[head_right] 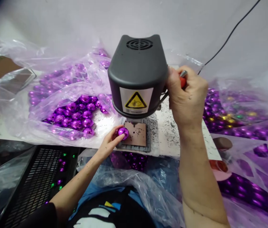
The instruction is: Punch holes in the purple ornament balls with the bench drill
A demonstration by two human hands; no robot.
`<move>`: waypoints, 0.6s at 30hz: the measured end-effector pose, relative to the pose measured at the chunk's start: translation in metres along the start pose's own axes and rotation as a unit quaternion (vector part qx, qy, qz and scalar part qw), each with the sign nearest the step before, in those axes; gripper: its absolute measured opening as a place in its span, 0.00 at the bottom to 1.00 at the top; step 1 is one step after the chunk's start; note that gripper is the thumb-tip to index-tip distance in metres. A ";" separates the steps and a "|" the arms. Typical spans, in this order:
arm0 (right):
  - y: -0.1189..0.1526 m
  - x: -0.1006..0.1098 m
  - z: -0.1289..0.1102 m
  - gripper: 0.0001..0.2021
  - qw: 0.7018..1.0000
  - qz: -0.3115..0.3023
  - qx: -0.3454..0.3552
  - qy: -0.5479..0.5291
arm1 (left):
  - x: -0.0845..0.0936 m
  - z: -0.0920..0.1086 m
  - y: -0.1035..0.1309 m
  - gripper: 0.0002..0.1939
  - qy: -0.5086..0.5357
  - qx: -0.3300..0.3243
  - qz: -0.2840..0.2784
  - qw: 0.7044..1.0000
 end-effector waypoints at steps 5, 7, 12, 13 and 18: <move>0.004 -0.004 -0.003 0.23 1.000 -0.003 -0.012 -0.025 | -0.007 -0.003 -0.016 0.26 0.016 -0.006 0.032 0.999; 0.006 -0.004 -0.006 0.22 1.000 -0.003 -0.013 -0.027 | -0.011 -0.002 -0.018 0.25 -0.012 -0.006 0.014 1.000; 0.007 -0.003 -0.009 0.23 1.000 -0.011 -0.002 -0.014 | -0.015 -0.006 -0.023 0.24 -0.083 -0.027 0.009 0.996; 0.007 -0.003 -0.009 0.23 1.000 -0.012 0.000 -0.014 | -0.016 -0.007 -0.024 0.24 -0.092 -0.033 0.009 0.995; 0.006 -0.004 -0.007 0.24 1.000 -0.014 0.004 -0.022 | -0.024 -0.008 -0.025 0.22 -0.176 -0.099 0.027 0.979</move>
Point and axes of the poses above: each hand's wrist, its own y-axis away from the middle knuckle, its own x-axis out of the back of the hand, z = x × y, the point moved 4 cm from there along -y, towards the middle knuckle, and after that the axes turned 3 degrees about x, right-handed, at the moved point
